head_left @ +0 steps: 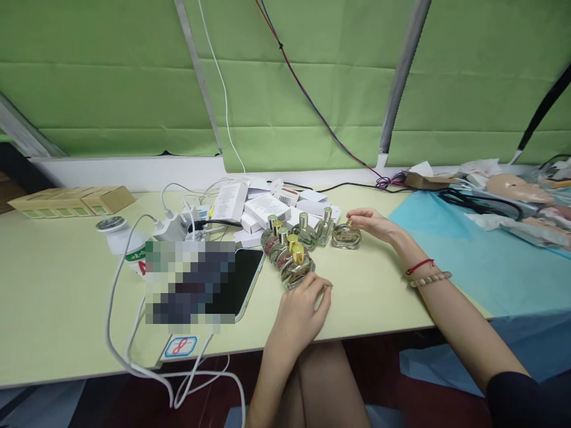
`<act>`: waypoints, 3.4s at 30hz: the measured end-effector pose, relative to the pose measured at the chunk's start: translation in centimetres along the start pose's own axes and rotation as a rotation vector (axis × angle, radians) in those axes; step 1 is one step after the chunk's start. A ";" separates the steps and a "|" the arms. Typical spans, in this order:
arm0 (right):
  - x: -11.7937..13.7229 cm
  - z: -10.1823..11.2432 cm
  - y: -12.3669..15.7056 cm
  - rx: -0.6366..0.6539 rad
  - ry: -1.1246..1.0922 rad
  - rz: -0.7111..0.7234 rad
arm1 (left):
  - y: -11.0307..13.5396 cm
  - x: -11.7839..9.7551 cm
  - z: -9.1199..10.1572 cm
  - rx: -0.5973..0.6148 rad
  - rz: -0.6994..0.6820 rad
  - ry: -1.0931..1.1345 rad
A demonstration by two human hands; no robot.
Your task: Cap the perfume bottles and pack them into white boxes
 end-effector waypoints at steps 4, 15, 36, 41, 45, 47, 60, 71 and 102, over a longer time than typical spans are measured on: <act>-0.1 0.2 -0.2 0.000 0.033 0.007 | 0.0 0.0 0.0 -0.004 -0.005 -0.001; 0.1 -0.1 -0.1 -0.018 0.058 0.000 | -0.1 0.0 0.0 -0.001 -0.004 -0.008; -1.4 2.0 -1.0 -0.164 0.729 0.193 | 0.0 -0.2 0.2 0.001 -0.002 -0.006; -1.0 1.9 -1.0 -0.266 0.568 0.259 | 0.0 -0.1 0.2 -0.010 -0.002 -0.008; 0.0 0.5 -0.6 -0.268 0.215 0.224 | 0.1 0.0 0.1 -0.019 -0.005 -0.004; 0.2 -0.5 -0.4 -0.200 0.127 0.206 | 0.1 0.0 0.0 -0.023 -0.006 -0.007; 0.8 -1.9 0.4 -0.149 0.179 0.291 | 0.0 0.0 0.1 -0.012 -0.001 0.000; 1.2 -1.8 0.4 -0.203 0.169 0.346 | 0.1 -0.1 0.1 -0.022 -0.006 0.005; 1.4 -4.1 1.3 -0.051 0.456 0.350 | -0.1 -0.3 0.3 0.004 0.000 -0.031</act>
Point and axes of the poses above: each hand's wrist, its own y-axis away from the middle knuckle, its own z-axis out of the back of the hand, x = y × z, the point moved 3 cm from there along -y, towards the middle knuckle, and after that the axes turned 12 degrees about -y, right-handed, at the moved point
